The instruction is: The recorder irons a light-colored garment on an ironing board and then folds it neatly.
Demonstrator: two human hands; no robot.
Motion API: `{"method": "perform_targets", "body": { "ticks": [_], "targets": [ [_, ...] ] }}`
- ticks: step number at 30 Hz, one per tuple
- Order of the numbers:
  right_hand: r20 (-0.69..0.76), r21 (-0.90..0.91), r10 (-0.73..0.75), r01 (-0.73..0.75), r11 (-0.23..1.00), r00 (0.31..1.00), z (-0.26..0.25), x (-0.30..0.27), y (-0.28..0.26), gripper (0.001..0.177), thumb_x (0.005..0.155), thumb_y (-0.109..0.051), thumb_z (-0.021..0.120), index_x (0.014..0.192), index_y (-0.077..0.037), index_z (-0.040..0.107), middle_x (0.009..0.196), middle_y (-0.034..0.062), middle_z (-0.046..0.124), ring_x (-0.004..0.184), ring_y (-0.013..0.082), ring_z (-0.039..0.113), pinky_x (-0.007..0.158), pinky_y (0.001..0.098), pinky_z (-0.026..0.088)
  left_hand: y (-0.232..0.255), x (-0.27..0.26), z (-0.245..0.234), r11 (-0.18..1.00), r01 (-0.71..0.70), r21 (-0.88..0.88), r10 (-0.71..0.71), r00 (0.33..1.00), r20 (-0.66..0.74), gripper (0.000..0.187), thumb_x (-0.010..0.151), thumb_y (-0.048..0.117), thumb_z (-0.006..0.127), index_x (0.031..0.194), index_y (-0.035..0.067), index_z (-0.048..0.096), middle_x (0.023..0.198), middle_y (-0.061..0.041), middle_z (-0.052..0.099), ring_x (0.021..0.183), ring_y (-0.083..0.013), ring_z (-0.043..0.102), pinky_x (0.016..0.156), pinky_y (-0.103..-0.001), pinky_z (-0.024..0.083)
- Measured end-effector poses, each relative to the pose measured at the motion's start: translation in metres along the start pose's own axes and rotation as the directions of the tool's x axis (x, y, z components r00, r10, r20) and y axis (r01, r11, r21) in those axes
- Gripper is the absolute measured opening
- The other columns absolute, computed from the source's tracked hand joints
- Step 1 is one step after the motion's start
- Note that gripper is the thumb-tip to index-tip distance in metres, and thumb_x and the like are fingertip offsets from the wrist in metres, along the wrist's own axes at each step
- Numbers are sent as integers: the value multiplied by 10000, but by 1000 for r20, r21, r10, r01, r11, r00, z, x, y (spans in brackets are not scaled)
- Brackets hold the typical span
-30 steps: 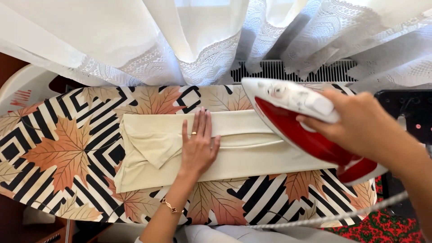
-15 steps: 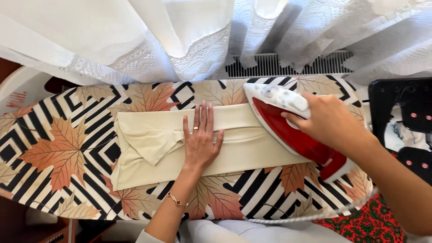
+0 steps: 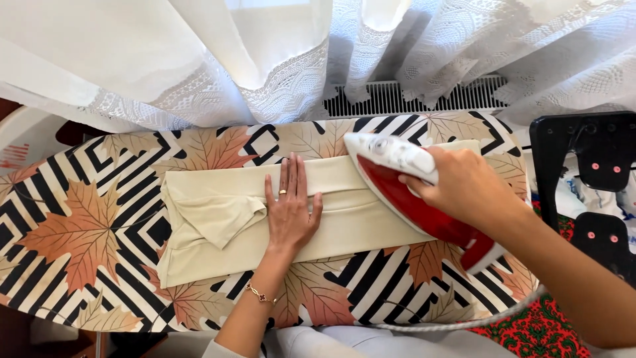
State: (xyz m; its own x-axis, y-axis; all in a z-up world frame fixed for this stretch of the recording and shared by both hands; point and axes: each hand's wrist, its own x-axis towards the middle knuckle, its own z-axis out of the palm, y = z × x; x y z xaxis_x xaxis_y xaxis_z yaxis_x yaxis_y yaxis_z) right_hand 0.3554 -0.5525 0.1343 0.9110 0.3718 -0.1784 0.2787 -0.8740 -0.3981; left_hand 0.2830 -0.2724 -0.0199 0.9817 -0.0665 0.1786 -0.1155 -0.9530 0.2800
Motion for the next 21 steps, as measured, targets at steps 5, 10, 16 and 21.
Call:
{"method": "perform_targets", "body": {
  "ticks": [5,10,16,21],
  "targets": [
    [-39,-82,203,-206,975,978,1,-9,19,478,853,-474,746,1019,-25,741,856,254,723,822,439,720,769,506,575,0,-1,2,999,9,-49,-10,1000,-10,815,1001,419,402,1626,-31,136,1713,-156,211,1588,-266,199,1266,-538,40],
    [-65,-138,358,-364,921,931,4,-36,46,531,878,-546,734,989,-28,766,856,253,736,818,429,730,779,499,578,-2,-3,1,997,36,-70,-36,999,-1,849,996,422,405,1625,-42,73,1717,-149,179,1586,-256,189,1268,-541,36],
    [-159,-49,642,-656,754,750,-1,-36,67,631,932,-565,740,985,64,746,674,265,720,655,404,744,718,471,591,-1,-1,3,998,19,-63,-19,1000,1,835,1000,423,386,1633,-24,74,1727,-134,161,1595,-243,168,1274,-534,16],
    [-112,34,672,-673,739,732,-17,-21,71,638,950,-532,730,722,63,733,582,191,702,583,329,734,692,428,595,-1,0,2,1000,16,15,-16,1000,0,783,1005,439,389,1631,14,189,1717,-128,199,1592,-245,175,1265,-537,25]
  ]
}}
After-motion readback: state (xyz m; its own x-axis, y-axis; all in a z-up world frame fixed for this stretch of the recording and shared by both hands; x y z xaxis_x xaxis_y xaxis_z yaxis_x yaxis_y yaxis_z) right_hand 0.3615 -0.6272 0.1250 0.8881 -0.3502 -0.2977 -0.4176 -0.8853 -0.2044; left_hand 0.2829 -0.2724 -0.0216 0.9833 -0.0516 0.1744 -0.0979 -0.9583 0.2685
